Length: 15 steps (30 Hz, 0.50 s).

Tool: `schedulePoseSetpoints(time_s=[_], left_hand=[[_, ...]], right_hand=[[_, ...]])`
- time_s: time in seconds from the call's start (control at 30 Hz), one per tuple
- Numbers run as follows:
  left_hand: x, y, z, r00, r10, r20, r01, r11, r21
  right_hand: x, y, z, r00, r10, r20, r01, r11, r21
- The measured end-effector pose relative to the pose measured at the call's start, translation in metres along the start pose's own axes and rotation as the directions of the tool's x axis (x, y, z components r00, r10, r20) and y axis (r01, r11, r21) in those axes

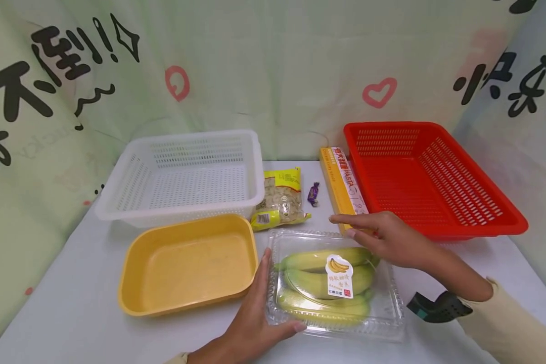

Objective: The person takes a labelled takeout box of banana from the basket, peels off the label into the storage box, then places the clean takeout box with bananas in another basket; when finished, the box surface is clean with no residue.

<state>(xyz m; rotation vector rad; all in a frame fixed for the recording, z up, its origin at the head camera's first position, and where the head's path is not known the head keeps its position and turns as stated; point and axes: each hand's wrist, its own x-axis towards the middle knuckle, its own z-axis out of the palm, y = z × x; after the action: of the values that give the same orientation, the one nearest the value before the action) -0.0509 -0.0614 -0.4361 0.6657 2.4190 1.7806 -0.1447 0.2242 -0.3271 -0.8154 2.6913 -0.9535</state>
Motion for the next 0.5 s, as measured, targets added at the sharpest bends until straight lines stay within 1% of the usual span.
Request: schedulePoseSetpoints(time_s=[0.07,0.1,0.17,0.27,0.33,0.4,0.5], left_hand=[[0.0015,0.0010,0.0000,1.000,-0.023,0.014,0.023,1.000,0.006],[0.0021,0.0013,-0.0001,1.000,-0.024,0.018,0.024,1.000,0.018],[0.0037,0.0015,-0.0007,1.000,-0.017,0.020,0.016,0.999,0.048],[0.0059,0.0010,-0.0016,1.000,-0.003,0.015,0.001,0.996,0.087],[0.0066,0.0005,-0.0020,1.000,0.006,0.012,-0.007,0.995,0.101],[0.0067,-0.0001,-0.0021,1.000,0.012,0.010,-0.012,0.995,0.101],[0.0067,-0.0003,-0.0019,1.000,0.013,0.012,-0.015,0.995,0.097]], right_hand=[[-0.0020,-0.0048,-0.0024,1.000,-0.008,0.006,0.007,0.999,0.033],[-0.0031,-0.0068,-0.0030,1.000,-0.008,0.018,0.007,0.999,0.049],[-0.0047,-0.0098,-0.0032,0.999,-0.011,0.051,0.007,0.997,0.079],[-0.0061,-0.0118,-0.0016,0.993,0.008,0.117,-0.020,0.994,0.106],[-0.0066,-0.0120,-0.0006,0.986,0.027,0.163,-0.044,0.994,0.101],[-0.0073,-0.0117,0.0006,0.980,0.048,0.191,-0.065,0.994,0.087],[-0.0082,-0.0104,0.0030,0.981,0.046,0.188,-0.062,0.995,0.082]])
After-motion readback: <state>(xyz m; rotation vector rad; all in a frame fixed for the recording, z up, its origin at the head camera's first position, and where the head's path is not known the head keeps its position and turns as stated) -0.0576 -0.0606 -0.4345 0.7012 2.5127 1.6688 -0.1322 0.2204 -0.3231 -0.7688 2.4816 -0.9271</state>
